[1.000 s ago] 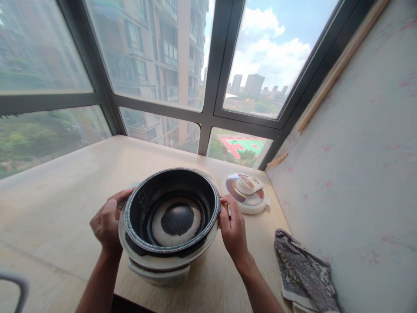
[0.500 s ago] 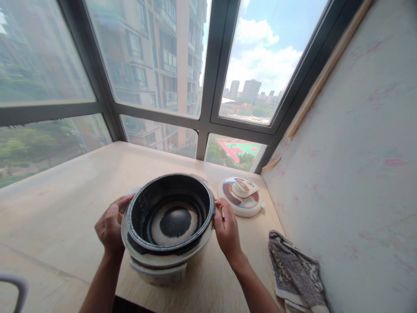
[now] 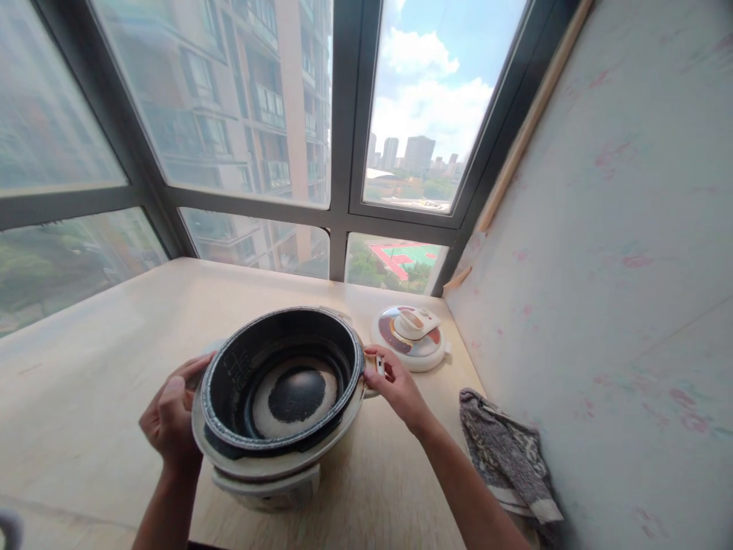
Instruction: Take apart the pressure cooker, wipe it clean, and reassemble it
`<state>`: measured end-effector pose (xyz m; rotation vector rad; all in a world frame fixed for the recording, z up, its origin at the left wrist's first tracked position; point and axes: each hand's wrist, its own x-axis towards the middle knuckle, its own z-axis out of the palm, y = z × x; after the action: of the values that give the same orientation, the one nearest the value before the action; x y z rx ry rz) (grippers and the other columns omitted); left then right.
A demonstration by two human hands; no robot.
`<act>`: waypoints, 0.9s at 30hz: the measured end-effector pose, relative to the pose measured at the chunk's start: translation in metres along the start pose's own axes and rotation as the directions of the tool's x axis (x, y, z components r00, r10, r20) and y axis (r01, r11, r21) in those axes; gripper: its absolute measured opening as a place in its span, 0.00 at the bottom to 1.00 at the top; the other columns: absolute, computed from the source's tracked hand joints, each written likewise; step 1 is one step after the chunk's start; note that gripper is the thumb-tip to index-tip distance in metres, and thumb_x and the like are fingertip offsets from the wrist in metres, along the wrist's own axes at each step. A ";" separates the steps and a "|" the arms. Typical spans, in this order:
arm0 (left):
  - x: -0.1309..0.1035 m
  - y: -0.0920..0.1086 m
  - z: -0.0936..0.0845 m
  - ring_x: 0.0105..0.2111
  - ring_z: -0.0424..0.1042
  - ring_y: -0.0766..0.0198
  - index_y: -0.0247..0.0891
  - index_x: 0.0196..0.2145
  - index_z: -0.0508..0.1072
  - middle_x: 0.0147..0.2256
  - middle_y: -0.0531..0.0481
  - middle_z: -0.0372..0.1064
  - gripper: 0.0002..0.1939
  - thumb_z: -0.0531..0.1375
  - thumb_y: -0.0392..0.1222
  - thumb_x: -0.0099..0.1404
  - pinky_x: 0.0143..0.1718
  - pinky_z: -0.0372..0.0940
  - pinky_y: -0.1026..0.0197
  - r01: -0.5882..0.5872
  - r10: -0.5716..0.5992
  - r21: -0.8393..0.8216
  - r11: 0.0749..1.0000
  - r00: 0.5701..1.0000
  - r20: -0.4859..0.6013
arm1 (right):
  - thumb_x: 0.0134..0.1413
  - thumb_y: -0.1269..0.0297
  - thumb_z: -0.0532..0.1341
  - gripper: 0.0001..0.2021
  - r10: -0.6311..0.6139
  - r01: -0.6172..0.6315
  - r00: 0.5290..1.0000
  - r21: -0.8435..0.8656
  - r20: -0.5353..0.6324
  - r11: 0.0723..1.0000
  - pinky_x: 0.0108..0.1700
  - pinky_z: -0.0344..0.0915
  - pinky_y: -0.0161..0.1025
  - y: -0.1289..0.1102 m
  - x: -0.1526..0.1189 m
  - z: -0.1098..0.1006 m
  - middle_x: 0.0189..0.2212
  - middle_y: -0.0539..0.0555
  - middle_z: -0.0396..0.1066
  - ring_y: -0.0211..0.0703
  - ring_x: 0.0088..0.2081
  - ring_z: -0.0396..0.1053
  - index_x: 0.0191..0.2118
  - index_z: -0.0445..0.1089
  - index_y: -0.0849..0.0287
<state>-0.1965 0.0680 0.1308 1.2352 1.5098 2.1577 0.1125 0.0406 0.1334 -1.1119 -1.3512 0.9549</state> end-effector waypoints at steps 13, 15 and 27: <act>-0.002 0.015 0.006 0.44 0.77 0.47 0.41 0.26 0.78 0.36 0.50 0.79 0.13 0.53 0.39 0.56 0.54 0.68 0.42 -0.012 0.006 -0.150 0.989 0.999 -0.043 | 0.57 0.67 0.58 0.21 -0.017 -0.174 0.977 -0.844 -0.211 0.508 0.61 0.59 0.48 0.059 0.137 -0.089 0.56 0.67 0.69 0.54 0.59 0.64 0.56 0.68 0.64; -0.002 0.015 0.006 0.44 0.76 0.48 0.41 0.26 0.78 0.35 0.51 0.79 0.13 0.53 0.39 0.56 0.55 0.68 0.42 -0.031 0.026 -0.139 0.990 0.999 -0.041 | 0.56 0.67 0.59 0.20 -0.006 -0.175 0.980 -0.875 -0.199 0.452 0.61 0.57 0.48 0.073 0.147 -0.096 0.55 0.68 0.69 0.56 0.59 0.63 0.54 0.69 0.65; -0.003 0.016 0.008 0.43 0.76 0.48 0.41 0.24 0.77 0.35 0.49 0.79 0.13 0.52 0.39 0.55 0.54 0.67 0.43 -0.058 0.051 -0.162 0.985 0.998 -0.047 | 0.67 0.54 0.51 0.27 -0.116 -0.200 0.971 -0.977 -0.207 0.069 0.53 0.58 0.52 0.124 0.129 -0.089 0.56 0.71 0.63 0.61 0.52 0.60 0.63 0.60 0.68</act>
<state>-0.1840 0.0646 0.1434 1.1955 1.2981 2.3050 0.2171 0.1904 0.0521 -2.2453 -1.7703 -0.3962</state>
